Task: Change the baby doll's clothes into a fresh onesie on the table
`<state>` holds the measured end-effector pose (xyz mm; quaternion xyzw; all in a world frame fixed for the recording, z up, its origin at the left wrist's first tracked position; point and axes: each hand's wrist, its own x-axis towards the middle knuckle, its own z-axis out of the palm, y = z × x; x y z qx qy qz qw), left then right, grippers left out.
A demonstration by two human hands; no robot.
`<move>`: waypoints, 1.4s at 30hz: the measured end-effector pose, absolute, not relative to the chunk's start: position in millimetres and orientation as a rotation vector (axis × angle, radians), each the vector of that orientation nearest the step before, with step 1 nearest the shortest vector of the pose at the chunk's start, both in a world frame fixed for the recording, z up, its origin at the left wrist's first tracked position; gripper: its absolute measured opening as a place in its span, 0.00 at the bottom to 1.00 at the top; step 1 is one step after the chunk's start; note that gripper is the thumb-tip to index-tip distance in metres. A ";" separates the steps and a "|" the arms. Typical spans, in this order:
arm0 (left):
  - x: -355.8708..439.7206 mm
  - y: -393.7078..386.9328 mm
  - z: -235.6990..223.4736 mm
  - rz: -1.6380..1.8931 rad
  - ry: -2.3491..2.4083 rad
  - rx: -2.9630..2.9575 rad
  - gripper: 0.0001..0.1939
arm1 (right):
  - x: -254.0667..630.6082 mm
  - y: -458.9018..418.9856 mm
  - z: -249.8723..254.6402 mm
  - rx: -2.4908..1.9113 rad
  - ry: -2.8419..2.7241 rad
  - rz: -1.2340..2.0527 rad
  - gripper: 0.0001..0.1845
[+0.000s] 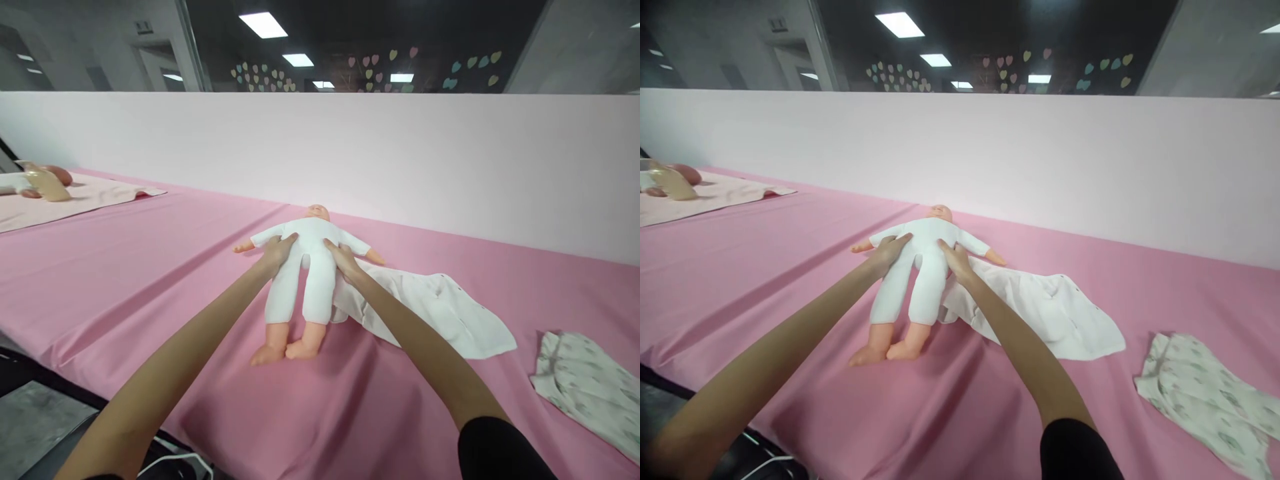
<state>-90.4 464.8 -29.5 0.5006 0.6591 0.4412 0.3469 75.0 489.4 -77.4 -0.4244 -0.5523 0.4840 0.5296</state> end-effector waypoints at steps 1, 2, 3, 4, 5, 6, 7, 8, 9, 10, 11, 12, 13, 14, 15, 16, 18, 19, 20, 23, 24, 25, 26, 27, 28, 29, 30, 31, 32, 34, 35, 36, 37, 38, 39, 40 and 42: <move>-84.1 454.7 -25.5 1.198 1.645 1.297 0.25 | 82.7 478.7 -70.2 -0.994 -1.301 1.149 0.22; -76.9 445.1 -22.7 1.248 1.570 1.308 0.25 | 91.0 466.6 -62.9 -0.979 -1.286 1.139 0.22; -68.8 435.9 -21.2 1.288 1.490 1.328 0.24 | 100.0 453.4 -55.9 -0.975 -1.276 1.123 0.22; -59.8 427.3 -21.1 1.314 1.407 1.353 0.24 | 109.8 439.6 -49.6 -0.988 -1.272 1.094 0.22; -49.8 418.9 -22.1 1.327 1.321 1.384 0.25 | 120.5 425.5 -44.2 -1.020 -1.263 1.061 0.22; -38.8 410.7 -24.1 1.332 1.240 1.419 0.25 | 132.1 411.7 -39.9 -1.055 -1.250 1.024 0.21; -26.9 402.7 -27.0 1.332 1.171 1.456 0.26 | 144.6 398.5 -36.9 -1.086 -1.238 0.991 0.21; -14.3 394.8 -30.6 1.331 1.100 1.489 0.28 | 157.6 386.2 -35.3 -1.106 -1.228 0.966 0.20; -1.4 387.1 -34.9 1.335 1.042 1.504 0.29 | 170.9 375.0 -35.1 -1.123 -1.216 0.951 0.20; 11.6 379.8 -39.7 1.330 1.004 1.499 0.31 | 184.4 364.9 -36.2 -1.145 -1.204 0.936 0.19; 24.5 372.8 -45.0 1.320 0.979 1.483 0.33 | 197.6 355.6 -38.6 -1.177 -1.197 0.915 0.18; 36.8 366.3 -50.8 1.312 0.964 1.467 0.34 | 210.5 347.0 -41.9 -1.218 -1.193 0.893 0.18; 48.5 360.5 -57.1 1.302 0.961 1.451 0.36 | 222.9 339.0 -46.2 -1.267 -1.192 0.871 0.17; 59.3 355.4 -63.6 1.295 0.962 1.438 0.37 | 234.6 331.6 -50.9 -1.317 -1.193 0.853 0.18; 69.1 351.3 -70.2 1.285 0.968 1.429 0.39 | 245.4 324.9 -56.0 -1.364 -1.195 0.842 0.18; 77.7 348.2 -76.6 1.267 0.973 1.430 0.40 | 255.3 319.2 -61.0 -1.406 -1.202 0.837 0.19; 91.2 345.7 -88.1 1.224 0.986 1.453 0.42 | 271.7 311.8 -70.3 -1.474 -1.247 0.795 0.20; 96.1 346.2 -92.8 1.206 0.999 1.471 0.42 | 277.9 310.5 -74.3 -1.500 -1.286 0.736 0.21; 99.7 347.7 -96.6 1.197 1.001 1.499 0.42 | 282.7 310.6 -78.0 -1.520 -1.327 0.656 0.21; 103.5 354.9 -104.2 1.226 0.992 1.586 0.38 | 288.8 316.2 -86.9 -1.555 -1.409 0.441 0.24; 102.8 357.2 -105.8 1.238 0.979 1.609 0.37 | 288.7 318.2 -89.3 -1.573 -1.423 0.405 0.26; 101.2 359.1 -107.2 1.241 0.967 1.622 0.37 | 288.0 319.5 -91.1 -1.602 -1.440 0.387 0.27; 99.0 360.5 -108.4 1.231 0.952 1.629 0.37 | 287.3 319.9 -92.1 -1.640 -1.463 0.369 0.27; 96.4 361.5 -109.4 1.211 0.938 1.632 0.38 | 286.7 319.3 -92.0 -1.687 -1.494 0.338 0.27; 93.4 362.1 -110.1 1.179 0.926 1.634 0.39 | 286.4 317.9 -90.5 -1.743 -1.541 0.285 0.27; 90.2 362.3 -110.5 1.142 0.918 1.632 0.39 | 286.0 316.0 -87.4 -1.810 -1.601 0.202 0.26; 87.1 362.4 -110.6 1.108 0.914 1.632 0.40 | 285.2 314.1 -82.6 -1.887 -1.671 0.086 0.25; 84.1 362.4 -110.4 1.078 0.907 1.637 0.41 | 283.3 312.7 -76.3 -1.969 -1.741 -0.058 0.23; 81.5 362.4 -110.2 1.057 0.901 1.645 0.43 | 279.5 312.5 -68.8 -2.045 -1.810 -0.216 0.21; 77.8 362.6 -109.6 1.039 0.890 1.661 0.45 | 264.1 317.5 -52.5 -2.131 -1.937 -0.475 0.19; 76.8 362.8 -109.6 1.037 0.889 1.670 0.46 | 252.0 323.4 -45.1 -2.112 -2.016 -0.547 0.19; 76.5 363.1 -110.0 1.037 0.892 1.681 0.46 | 237.4 331.5 -38.9 -2.059 -2.089 -0.563 0.18; 76.7 363.6 -110.7 1.046 0.893 1.695 0.46 | 221.0 341.7 -34.5 -2.001 -2.156 -0.556 0.18; 77.2 364.0 -111.8 1.061 0.889 1.714 0.45 | 203.8 353.4 -32.1 -1.941 -2.232 -0.539 0.17; 78.0 364.5 -113.2 1.088 0.878 1.735 0.43 | 186.9 366.2 -31.8 -1.887 -2.305 -0.520 0.16; 78.7 365.0 -114.9 1.122 0.868 1.750 0.41 | 171.3 379.3 -33.4 -1.830 -2.381 -0.499 0.16; 79.3 365.4 -117.8 1.153 0.858 1.775 0.34 | 147.1 404.2 -41.3 -1.753 -2.509 -0.457 0.17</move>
